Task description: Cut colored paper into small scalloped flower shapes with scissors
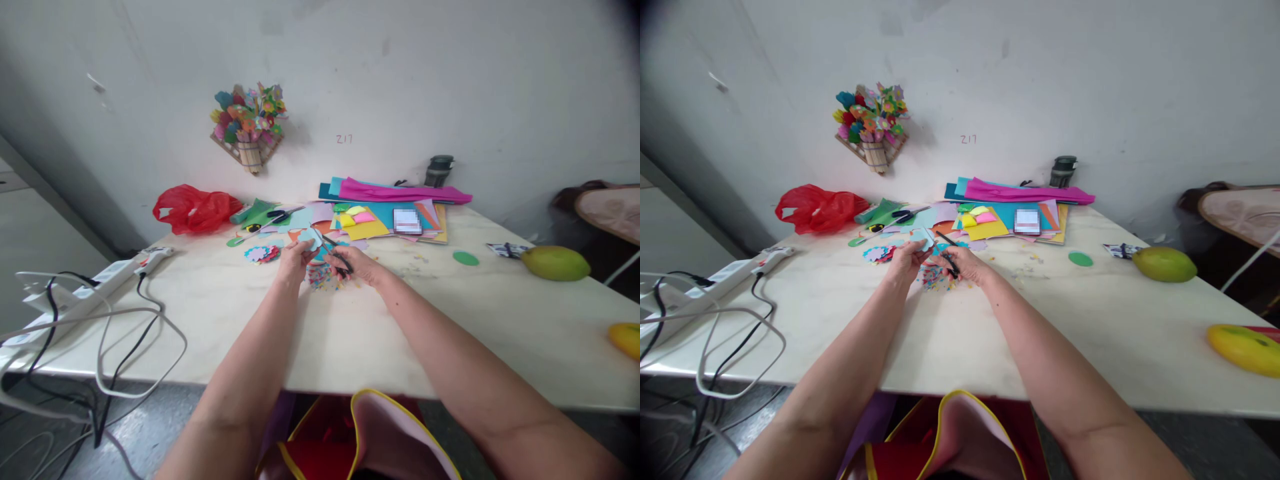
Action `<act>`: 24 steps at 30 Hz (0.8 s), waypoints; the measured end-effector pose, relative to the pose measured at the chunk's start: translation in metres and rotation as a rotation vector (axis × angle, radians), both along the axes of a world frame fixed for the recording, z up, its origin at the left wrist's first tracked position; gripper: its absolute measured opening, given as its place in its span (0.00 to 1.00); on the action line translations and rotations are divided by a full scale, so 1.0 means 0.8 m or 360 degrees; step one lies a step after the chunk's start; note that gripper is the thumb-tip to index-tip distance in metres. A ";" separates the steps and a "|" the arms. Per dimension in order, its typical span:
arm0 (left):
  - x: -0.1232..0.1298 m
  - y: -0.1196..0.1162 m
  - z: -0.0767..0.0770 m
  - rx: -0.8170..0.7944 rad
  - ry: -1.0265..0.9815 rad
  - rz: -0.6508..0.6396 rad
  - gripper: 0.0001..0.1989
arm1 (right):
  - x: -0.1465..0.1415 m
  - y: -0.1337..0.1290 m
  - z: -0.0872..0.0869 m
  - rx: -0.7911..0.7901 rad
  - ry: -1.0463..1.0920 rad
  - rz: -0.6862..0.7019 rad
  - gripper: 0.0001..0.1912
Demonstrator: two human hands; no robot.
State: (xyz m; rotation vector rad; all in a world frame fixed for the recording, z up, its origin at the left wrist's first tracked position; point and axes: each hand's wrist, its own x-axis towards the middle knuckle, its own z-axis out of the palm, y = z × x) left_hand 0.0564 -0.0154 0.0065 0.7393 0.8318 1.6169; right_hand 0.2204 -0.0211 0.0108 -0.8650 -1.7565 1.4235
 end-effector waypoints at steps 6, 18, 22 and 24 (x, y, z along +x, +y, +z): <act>0.000 0.000 -0.001 0.0034 -0.0042 0.0005 0.11 | -0.001 0.001 0.000 -0.0006 -0.0018 0.0003 0.15; 0.000 0.002 -0.001 0.0046 -0.0062 0.0019 0.10 | 0.000 0.003 -0.001 -0.0020 -0.0034 0.0057 0.16; 0.000 0.001 -0.001 0.0038 -0.0067 0.0016 0.10 | 0.000 0.003 -0.001 -0.0016 -0.0042 0.0068 0.16; 0.000 0.001 -0.001 0.0043 -0.0068 0.0007 0.10 | 0.000 0.003 -0.001 -0.0012 -0.0042 0.0070 0.16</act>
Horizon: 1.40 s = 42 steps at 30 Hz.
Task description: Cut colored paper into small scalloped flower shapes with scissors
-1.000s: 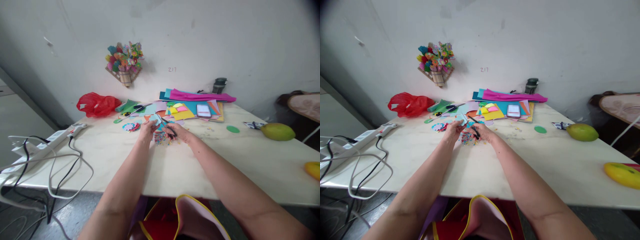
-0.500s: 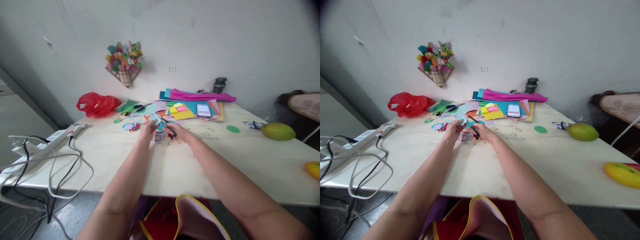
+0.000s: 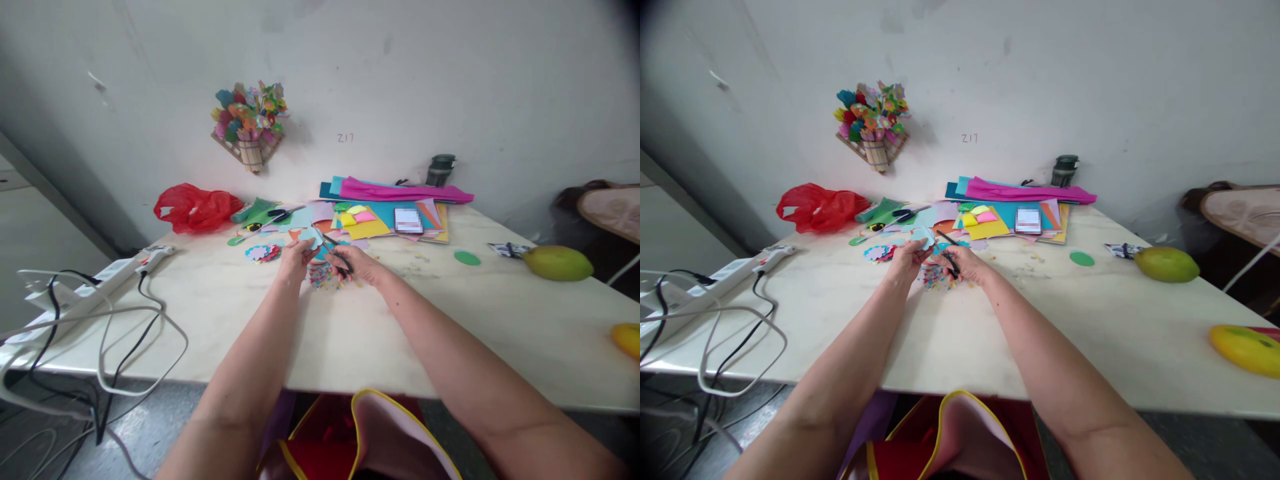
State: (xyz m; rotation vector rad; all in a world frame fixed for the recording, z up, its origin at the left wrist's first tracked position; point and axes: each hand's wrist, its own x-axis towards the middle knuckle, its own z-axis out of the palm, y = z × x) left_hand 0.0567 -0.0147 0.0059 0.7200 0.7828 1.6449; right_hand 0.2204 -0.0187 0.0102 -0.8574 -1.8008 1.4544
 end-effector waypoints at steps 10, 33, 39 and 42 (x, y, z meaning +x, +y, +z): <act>-0.001 0.001 -0.001 -0.0021 0.0033 -0.0001 0.08 | 0.000 -0.002 0.001 -0.0003 -0.0034 -0.0001 0.17; -0.017 -0.001 0.007 -0.0172 0.0211 -0.0069 0.04 | 0.006 0.003 -0.005 0.0003 -0.0148 0.0087 0.15; -0.017 -0.002 0.007 -0.0165 0.0235 -0.0075 0.06 | 0.006 0.000 0.000 0.0030 -0.0170 0.0098 0.16; -0.017 -0.002 0.007 -0.0141 0.0238 -0.0082 0.07 | 0.009 -0.003 0.005 0.0031 -0.0177 0.0127 0.17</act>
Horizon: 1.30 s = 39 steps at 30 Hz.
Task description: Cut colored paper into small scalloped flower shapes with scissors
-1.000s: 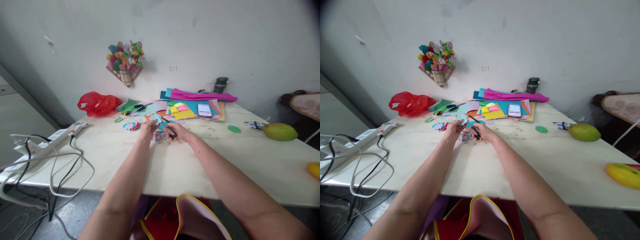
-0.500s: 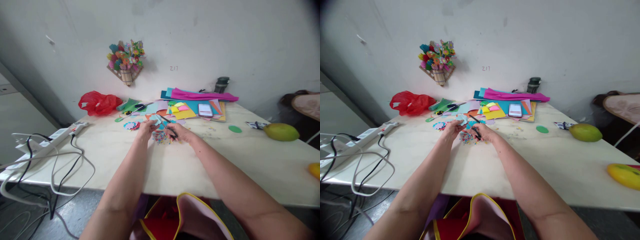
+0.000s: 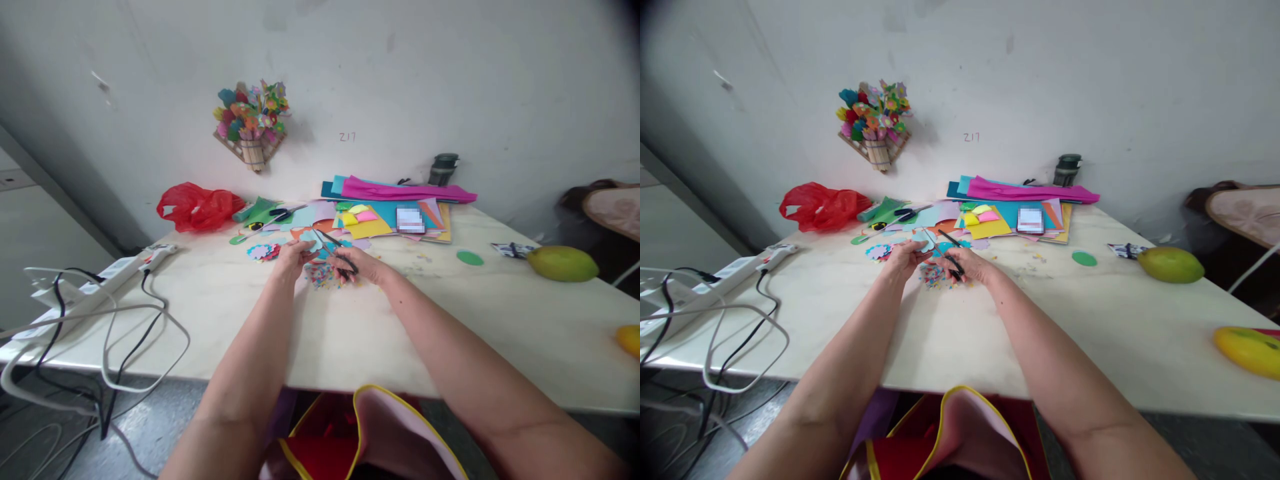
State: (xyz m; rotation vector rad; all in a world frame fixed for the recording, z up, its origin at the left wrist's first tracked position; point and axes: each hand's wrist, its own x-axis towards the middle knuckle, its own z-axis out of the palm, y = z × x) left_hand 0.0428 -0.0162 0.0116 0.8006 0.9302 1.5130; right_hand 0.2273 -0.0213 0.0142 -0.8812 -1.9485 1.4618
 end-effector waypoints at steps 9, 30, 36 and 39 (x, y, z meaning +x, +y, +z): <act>-0.013 0.002 0.000 0.0119 -0.0059 0.0060 0.08 | 0.024 0.004 0.010 -0.0027 -0.0145 0.0100 0.16; -0.030 0.007 -0.010 -0.0027 0.0342 -0.0302 0.05 | 0.048 0.011 0.028 0.0019 -0.0627 0.0145 0.24; -0.022 0.002 -0.003 -0.0150 0.0432 -0.0343 0.04 | 0.045 0.011 0.025 0.0019 -0.0613 0.0182 0.24; -0.019 0.000 -0.002 -0.0150 0.0458 -0.0374 0.03 | 0.044 0.011 0.024 0.0043 -0.0627 0.0198 0.24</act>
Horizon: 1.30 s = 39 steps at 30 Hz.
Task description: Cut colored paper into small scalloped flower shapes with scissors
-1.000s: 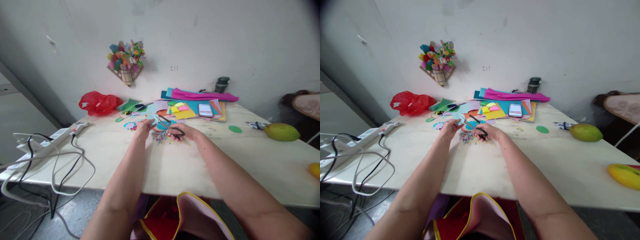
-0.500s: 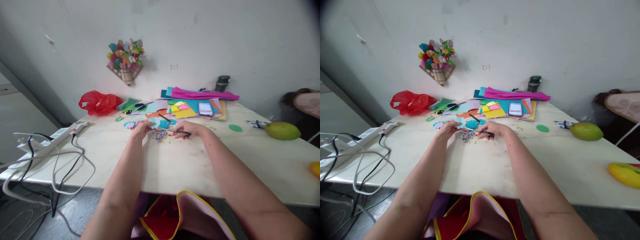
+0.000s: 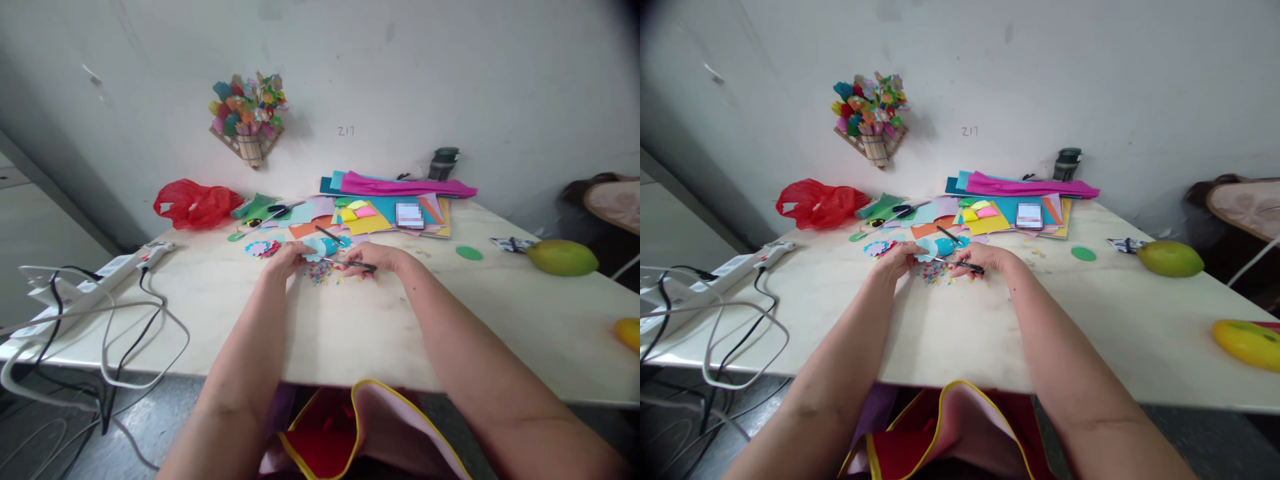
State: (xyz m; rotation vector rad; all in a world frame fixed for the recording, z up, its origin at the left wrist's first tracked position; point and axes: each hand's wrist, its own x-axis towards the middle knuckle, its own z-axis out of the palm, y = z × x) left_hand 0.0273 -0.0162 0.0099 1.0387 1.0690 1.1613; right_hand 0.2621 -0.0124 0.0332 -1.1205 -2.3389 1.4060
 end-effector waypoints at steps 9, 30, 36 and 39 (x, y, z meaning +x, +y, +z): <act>0.005 -0.003 0.000 -0.0047 -0.0098 -0.0017 0.07 | 0.000 0.002 -0.003 0.0071 -0.0052 0.0049 0.25; 0.004 -0.003 0.004 -0.0185 -0.0044 -0.0126 0.08 | -0.001 -0.003 0.003 0.0084 -0.0101 0.0073 0.25; 0.002 0.000 0.001 -0.0174 -0.0041 -0.0182 0.08 | -0.003 -0.005 0.005 0.0091 -0.0143 0.0077 0.24; 0.000 0.002 -0.002 -0.0156 -0.0047 -0.0201 0.09 | -0.003 -0.004 0.005 0.0094 -0.0148 0.0069 0.24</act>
